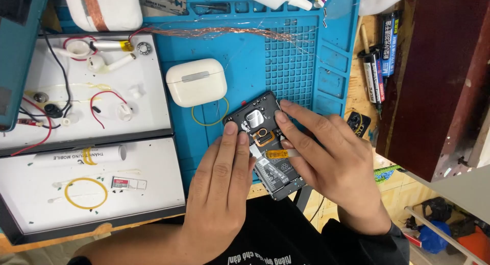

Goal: The person uses a small hammer to tap a component on the back of a disassembled smartphone. They then use their fingers to press and adjust the same area. The work is performed on a blue tray with various tools and parts nearby.

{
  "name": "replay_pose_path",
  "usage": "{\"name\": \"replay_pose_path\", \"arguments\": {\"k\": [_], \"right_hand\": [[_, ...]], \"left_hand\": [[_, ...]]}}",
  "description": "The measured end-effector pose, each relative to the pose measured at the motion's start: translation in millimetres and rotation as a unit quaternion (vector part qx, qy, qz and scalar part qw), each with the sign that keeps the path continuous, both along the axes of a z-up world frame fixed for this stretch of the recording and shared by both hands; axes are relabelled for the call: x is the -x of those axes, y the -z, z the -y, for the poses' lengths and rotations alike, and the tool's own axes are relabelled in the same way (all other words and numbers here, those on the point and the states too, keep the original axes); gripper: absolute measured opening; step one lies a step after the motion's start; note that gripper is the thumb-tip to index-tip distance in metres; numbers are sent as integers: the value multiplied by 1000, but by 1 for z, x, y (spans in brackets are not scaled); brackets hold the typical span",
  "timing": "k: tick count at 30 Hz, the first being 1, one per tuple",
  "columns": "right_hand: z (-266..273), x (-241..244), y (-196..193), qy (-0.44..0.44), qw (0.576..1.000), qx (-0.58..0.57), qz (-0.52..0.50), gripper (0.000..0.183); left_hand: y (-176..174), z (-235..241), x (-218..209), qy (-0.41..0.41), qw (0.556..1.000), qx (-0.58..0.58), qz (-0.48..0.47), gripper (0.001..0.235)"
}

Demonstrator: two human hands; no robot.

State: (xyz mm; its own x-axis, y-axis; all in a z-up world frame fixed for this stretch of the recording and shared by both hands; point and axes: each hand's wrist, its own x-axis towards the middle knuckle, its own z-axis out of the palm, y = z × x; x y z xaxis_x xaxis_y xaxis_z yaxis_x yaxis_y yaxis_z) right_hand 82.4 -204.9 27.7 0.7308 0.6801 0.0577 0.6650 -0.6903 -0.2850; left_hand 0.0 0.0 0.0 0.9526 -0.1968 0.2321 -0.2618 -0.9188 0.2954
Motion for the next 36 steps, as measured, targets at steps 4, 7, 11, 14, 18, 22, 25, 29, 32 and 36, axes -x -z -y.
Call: {"name": "replay_pose_path", "arguments": {"k": [4,7,11,14,18,22,25,29,32,36], "right_hand": [[0,-5,-4,-5,999,-18,-31,32],[0,-4,-6,-11,999,-8,-31,33],[-1,1,-5,3,1000,-11,-27,39],[-3,6,2,15,999,-35,-24,34],[-7,4,4,57,987,-127,-79,32],[-13,0,7,84,981,-160,-69,29],[-16,-2,6,92,977,-173,-83,31],[-19,-4,3,93,970,-197,-106,30],[-19,-5,4,94,971,-195,-102,30],[-14,-2,12,77,989,-128,-22,31]], "left_hand": [[-3,3,1,-1,999,32,-4,35],[-2,8,10,-43,998,46,-31,40],[2,12,19,-49,997,56,-24,40],[-1,12,22,-51,996,65,-21,42],[-4,12,18,-17,992,109,-55,44],[2,15,17,-38,981,162,-98,47],[0,12,9,-38,958,257,-124,51],[0,11,4,-47,949,287,-123,50],[-1,9,0,-51,946,291,-131,51],[0,10,-8,-45,979,188,-63,42]]}}
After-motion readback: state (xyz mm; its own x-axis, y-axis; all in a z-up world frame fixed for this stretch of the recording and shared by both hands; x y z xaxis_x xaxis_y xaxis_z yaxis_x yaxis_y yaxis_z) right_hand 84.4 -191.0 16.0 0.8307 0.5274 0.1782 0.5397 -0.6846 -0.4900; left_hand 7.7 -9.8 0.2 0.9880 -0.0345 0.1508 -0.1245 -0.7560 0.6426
